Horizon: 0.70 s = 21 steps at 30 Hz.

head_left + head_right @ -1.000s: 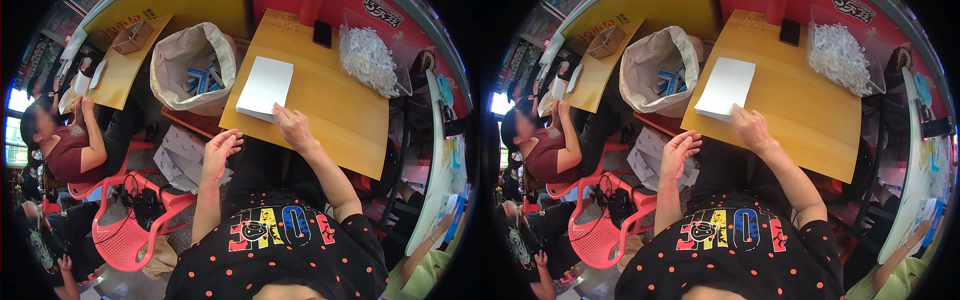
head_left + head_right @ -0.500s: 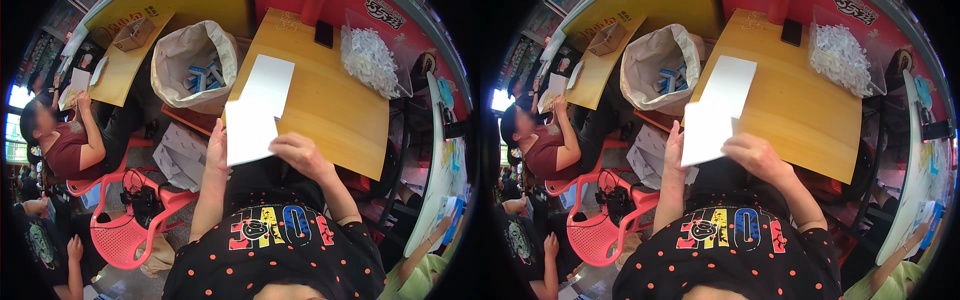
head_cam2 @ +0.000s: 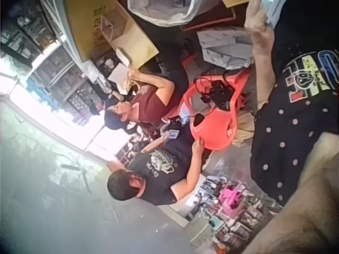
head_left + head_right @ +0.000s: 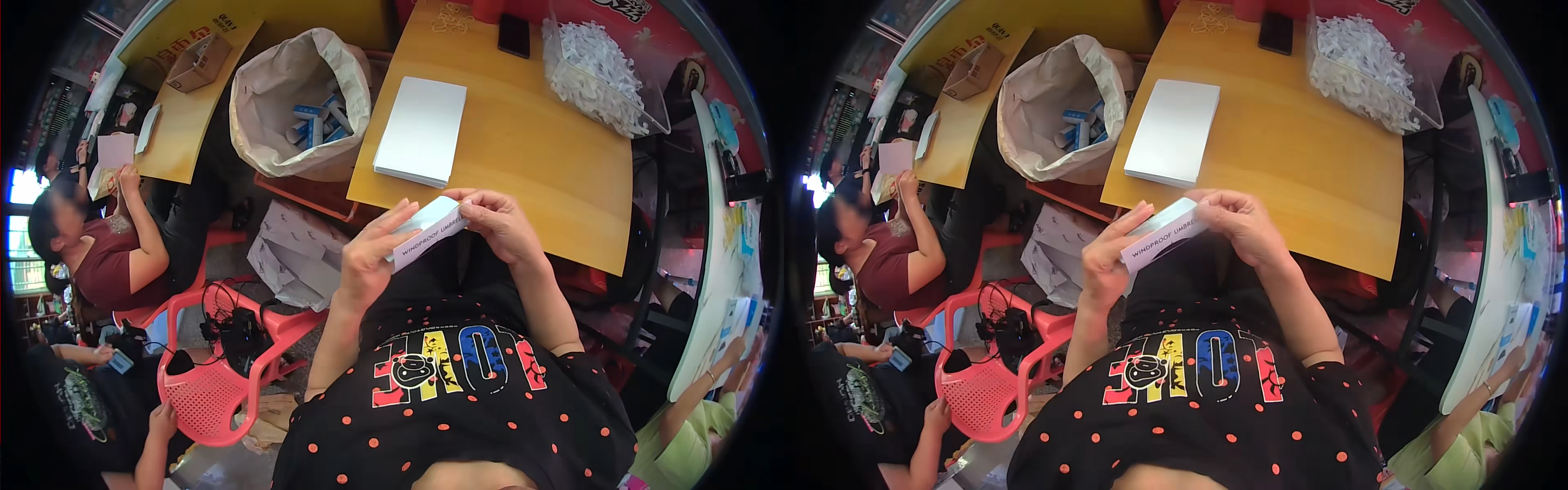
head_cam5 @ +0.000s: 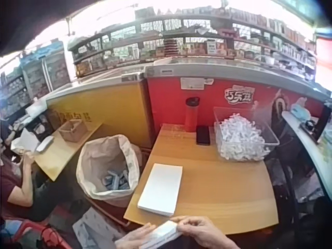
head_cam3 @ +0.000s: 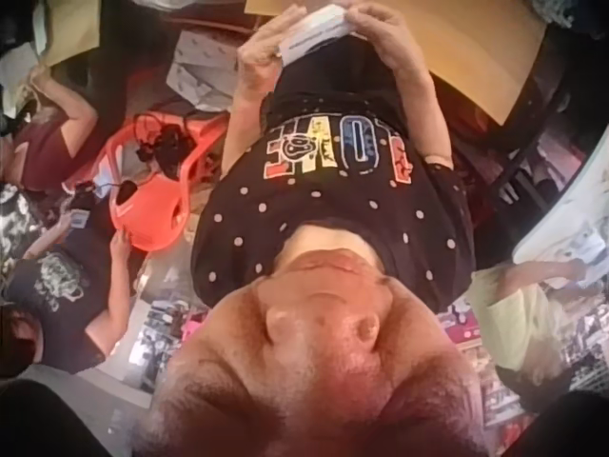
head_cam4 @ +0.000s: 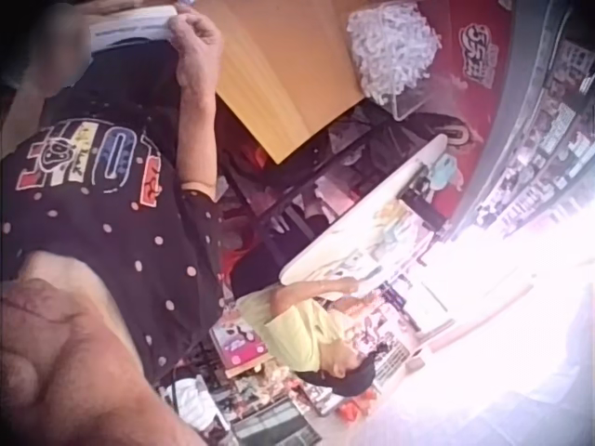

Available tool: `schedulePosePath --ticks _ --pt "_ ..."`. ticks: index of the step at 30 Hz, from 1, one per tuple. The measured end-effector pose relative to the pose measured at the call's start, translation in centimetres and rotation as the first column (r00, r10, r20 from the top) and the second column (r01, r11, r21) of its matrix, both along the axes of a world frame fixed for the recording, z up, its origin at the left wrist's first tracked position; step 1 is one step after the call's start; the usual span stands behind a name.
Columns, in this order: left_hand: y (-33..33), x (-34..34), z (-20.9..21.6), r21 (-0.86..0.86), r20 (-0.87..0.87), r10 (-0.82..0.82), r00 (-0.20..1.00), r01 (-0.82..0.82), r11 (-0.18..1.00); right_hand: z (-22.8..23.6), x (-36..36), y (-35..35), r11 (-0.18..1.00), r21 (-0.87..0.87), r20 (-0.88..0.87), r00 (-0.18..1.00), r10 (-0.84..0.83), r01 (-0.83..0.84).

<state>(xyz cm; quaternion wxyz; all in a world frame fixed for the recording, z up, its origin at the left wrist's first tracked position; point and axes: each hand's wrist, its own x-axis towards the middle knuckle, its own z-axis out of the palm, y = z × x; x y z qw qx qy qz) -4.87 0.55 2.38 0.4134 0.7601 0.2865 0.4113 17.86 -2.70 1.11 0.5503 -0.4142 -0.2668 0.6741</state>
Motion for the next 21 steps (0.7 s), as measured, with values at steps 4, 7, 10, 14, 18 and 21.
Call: schedulePosePath --ticks 4,7,10,14,18,21 --pt "0.6 0.2 0.3 0.367 -0.265 -0.020 0.964 0.120 0.922 -1.6 0.2 0.7 0.999 -0.010 0.025 0.999 0.042 -0.042" --pt "0.7 -0.4 -0.1 0.345 -0.309 -0.073 0.948 0.183 0.921 -3.2 0.4 0.8 0.997 -0.044 0.057 0.997 0.059 -0.057" --pt "-0.1 -0.2 0.1 0.227 -0.257 0.050 0.965 0.010 0.974 -3.6 0.0 0.8 0.993 0.109 0.156 0.985 -0.070 0.054" --pt "-1.0 -1.7 -1.3 -0.351 -0.047 0.350 0.936 -0.343 0.871 -2.1 0.7 0.7 0.940 0.317 0.418 0.872 -0.255 0.122" --pt "-0.8 -2.2 -1.5 -0.905 0.300 0.289 0.909 0.175 0.388 -1.3 1.1 0.5 0.926 0.375 0.512 0.840 -0.181 -0.029" --pt "-0.9 -1.9 -2.2 -0.918 0.335 0.198 0.921 0.271 0.290 -1.1 1.0 0.4 0.943 0.328 0.487 0.864 -0.126 -0.047"
